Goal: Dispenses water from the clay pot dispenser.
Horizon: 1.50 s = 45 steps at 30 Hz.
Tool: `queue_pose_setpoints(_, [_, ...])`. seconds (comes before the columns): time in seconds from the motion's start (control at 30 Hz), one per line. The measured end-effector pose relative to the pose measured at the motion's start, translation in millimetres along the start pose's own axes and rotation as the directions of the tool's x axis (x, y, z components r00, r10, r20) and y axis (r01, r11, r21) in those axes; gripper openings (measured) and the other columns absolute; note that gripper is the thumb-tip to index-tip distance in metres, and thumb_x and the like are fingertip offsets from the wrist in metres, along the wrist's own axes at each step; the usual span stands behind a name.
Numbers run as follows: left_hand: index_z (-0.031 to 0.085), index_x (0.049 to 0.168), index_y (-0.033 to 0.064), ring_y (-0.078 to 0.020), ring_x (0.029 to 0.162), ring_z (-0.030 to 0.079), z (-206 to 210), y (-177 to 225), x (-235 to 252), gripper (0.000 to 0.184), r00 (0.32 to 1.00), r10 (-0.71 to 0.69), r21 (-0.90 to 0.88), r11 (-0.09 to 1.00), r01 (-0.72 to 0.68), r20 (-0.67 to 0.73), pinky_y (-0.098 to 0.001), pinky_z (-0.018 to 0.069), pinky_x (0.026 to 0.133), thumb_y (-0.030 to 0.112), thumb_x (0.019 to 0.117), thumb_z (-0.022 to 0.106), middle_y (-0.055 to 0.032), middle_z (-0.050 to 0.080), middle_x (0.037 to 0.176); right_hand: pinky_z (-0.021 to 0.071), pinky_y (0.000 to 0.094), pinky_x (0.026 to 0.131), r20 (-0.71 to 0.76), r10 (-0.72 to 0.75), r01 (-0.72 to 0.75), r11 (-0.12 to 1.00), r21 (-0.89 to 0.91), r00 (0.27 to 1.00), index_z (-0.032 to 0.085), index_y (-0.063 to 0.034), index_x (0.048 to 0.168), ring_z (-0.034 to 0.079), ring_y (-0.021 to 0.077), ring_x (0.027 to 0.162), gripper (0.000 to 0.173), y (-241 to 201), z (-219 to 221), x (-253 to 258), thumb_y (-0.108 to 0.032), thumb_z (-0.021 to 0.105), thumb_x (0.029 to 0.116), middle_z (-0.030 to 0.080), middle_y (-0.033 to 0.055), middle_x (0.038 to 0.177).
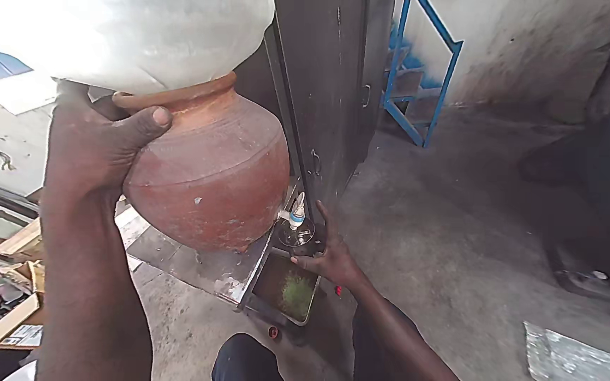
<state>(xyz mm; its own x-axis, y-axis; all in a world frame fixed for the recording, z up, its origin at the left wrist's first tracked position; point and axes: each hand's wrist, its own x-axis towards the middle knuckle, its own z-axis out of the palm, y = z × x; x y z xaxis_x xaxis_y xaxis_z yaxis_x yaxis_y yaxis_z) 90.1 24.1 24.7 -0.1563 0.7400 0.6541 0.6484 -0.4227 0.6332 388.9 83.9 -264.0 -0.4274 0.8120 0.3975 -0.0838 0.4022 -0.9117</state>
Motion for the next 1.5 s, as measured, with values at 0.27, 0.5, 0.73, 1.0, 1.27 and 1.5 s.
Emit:
queue_pose_setpoints(0.27, [0.033,0.148,0.0183,-0.002,0.104,0.07,2.5,5.7,-1.2,0.1,0.999,-0.016,0.062,0.998,0.018,-0.029,-0.0231,0.0612,0.09,0.05,0.0718,0.09,0.0088,0.07,0.118,0.0664,0.0385,0.087,-0.005,0.029,-0.029,1.0,0.005,1.0,0.01,-0.0216,0.163,0.073,0.0183,0.103,0.132,-5.9,-3.0,0.0,-0.028,0.098,0.0655,0.068,0.0075,0.126])
queue_pose_setpoints(0.5, [0.034,0.147,0.0172,-0.0054,0.106,0.071,1.8,3.3,-0.5,0.095,1.0,0.018,0.017,1.0,-0.018,0.004,-0.0259,0.0617,0.092,0.045,0.0752,0.09,0.007,0.071,0.119,0.0662,0.0386,0.088,-0.005,0.013,-0.013,1.0,0.003,1.0,0.009,-0.0213,0.164,0.073,0.0183,0.103,0.132,-5.9,-1.9,-0.6,-0.027,0.098,0.0662,0.068,0.0071,0.125])
queue_pose_setpoints(0.73, [0.034,0.147,0.0158,-0.0066,0.107,0.071,0.1,-0.7,2.2,0.097,1.0,0.024,0.02,1.0,-0.024,0.009,-0.0273,0.061,0.094,0.047,0.0737,0.091,0.0053,0.071,0.12,0.0662,0.039,0.088,-0.006,0.002,-0.002,1.0,0.004,1.0,0.01,-0.0209,0.163,0.073,0.019,0.104,0.131,-3.5,-1.9,-1.2,-0.028,0.098,0.0667,0.067,0.0079,0.127])
queue_pose_setpoints(1.0, [0.032,0.149,0.0165,-0.006,0.107,0.07,2.1,3.4,0.3,0.098,1.0,0.028,0.001,1.0,-0.029,0.011,-0.0265,0.0609,0.094,0.043,0.0751,0.09,0.0059,0.07,0.12,0.0658,0.0387,0.089,-0.008,0.025,-0.025,0.999,-0.019,1.0,0.01,-0.0214,0.164,0.073,0.0177,0.104,0.132,-3.5,-2.1,-1.1,-0.03,0.098,0.0662,0.068,0.007,0.126])
queue_pose_setpoints(1.27, [0.031,0.149,0.016,-0.0055,0.108,0.07,2.9,5.3,0.4,0.1,1.0,0.009,0.014,1.0,-0.009,-0.003,-0.0256,0.0605,0.094,0.045,0.0738,0.091,0.006,0.071,0.121,0.0657,0.0384,0.089,-0.006,0.02,-0.02,1.0,-0.017,1.0,0.01,-0.0229,0.164,0.073,0.0173,0.104,0.131,-4.1,-2.9,-2.9,-0.03,0.098,0.0664,0.068,0.0059,0.126])
queue_pose_setpoints(1.5, [0.033,0.146,0.0163,-0.0043,0.106,0.071,3.9,6.3,-0.1,0.098,1.0,0.017,0.014,1.0,-0.017,-0.004,-0.0247,0.061,0.093,0.045,0.0733,0.091,0.0072,0.071,0.119,0.0661,0.0384,0.088,-0.005,0.016,-0.016,1.0,-0.011,1.0,0.01,-0.0219,0.164,0.073,0.0178,0.104,0.131,-4.6,-3.6,-3.1,-0.03,0.098,0.0662,0.068,0.0067,0.126])
